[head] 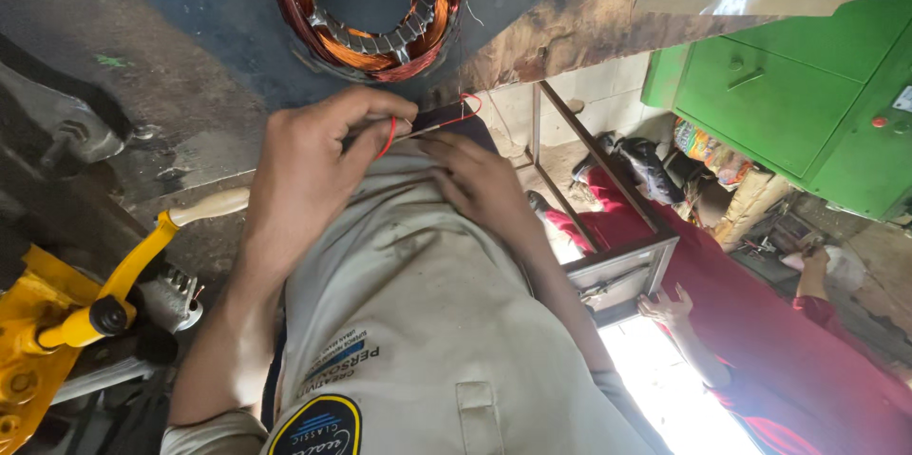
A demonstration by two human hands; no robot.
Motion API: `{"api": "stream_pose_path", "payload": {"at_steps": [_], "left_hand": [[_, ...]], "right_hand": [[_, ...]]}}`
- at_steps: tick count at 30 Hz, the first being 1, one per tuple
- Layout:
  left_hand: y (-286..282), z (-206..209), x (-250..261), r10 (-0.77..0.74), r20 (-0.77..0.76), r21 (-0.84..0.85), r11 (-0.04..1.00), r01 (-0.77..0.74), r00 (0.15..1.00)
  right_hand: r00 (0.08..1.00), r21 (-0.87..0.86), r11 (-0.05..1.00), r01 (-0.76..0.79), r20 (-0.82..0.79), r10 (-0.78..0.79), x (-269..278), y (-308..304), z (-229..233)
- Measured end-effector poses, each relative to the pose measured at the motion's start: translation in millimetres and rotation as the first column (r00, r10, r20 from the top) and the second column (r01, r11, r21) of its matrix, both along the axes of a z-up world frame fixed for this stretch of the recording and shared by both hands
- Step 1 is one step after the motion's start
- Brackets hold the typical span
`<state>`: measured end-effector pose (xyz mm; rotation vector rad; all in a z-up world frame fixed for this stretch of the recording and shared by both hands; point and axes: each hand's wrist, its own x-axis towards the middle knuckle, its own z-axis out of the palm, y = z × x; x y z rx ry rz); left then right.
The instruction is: The person works on a circular copper-wound electrical component, likely a stator, by hand. They use scissors to cut red and black wires, then insert small wooden sticks into the slots of the component to secure the windings. The person repeats this process for multiple slots throughout the clip.
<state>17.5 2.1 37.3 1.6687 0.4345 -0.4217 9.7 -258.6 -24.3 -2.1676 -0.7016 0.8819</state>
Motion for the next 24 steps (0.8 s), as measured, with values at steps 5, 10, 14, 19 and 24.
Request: {"api": "stream_pose_path", "payload": {"at_steps": [5,10,14,19,24], "left_hand": [[-6.9,-17.0,-3.0,0.085,0.067,-0.097,0.992,-0.078,0.994],[-13.0,-22.8,-18.4,0.35,0.049,-0.308,0.896,-0.319,0.936],[-16.2,1.5,-76.7,0.51,-0.074,-0.054,0.856,-0.514,0.857],[-46.1,-29.9,-110.2,-0.028,0.094,-0.271,0.961,0.052,0.995],[-65.4,-46.0,-106.7,0.133,0.012,-0.461,0.88,-0.113,0.991]], "right_hand": [[0.997,-0.006,0.999,-0.039,-0.06,0.038,-3.9,26.5,-42.3],[0.997,0.071,0.997,-0.019,-0.074,0.024,0.2,28.4,-25.2],[0.997,0.038,0.997,0.073,0.003,-0.073,-5.8,1.0,37.9],[0.998,-0.048,0.997,0.059,-0.007,-0.059,-24.5,-11.7,83.4],[0.993,-0.166,0.984,0.071,0.103,-0.054,-12.2,-3.4,95.0]]}}
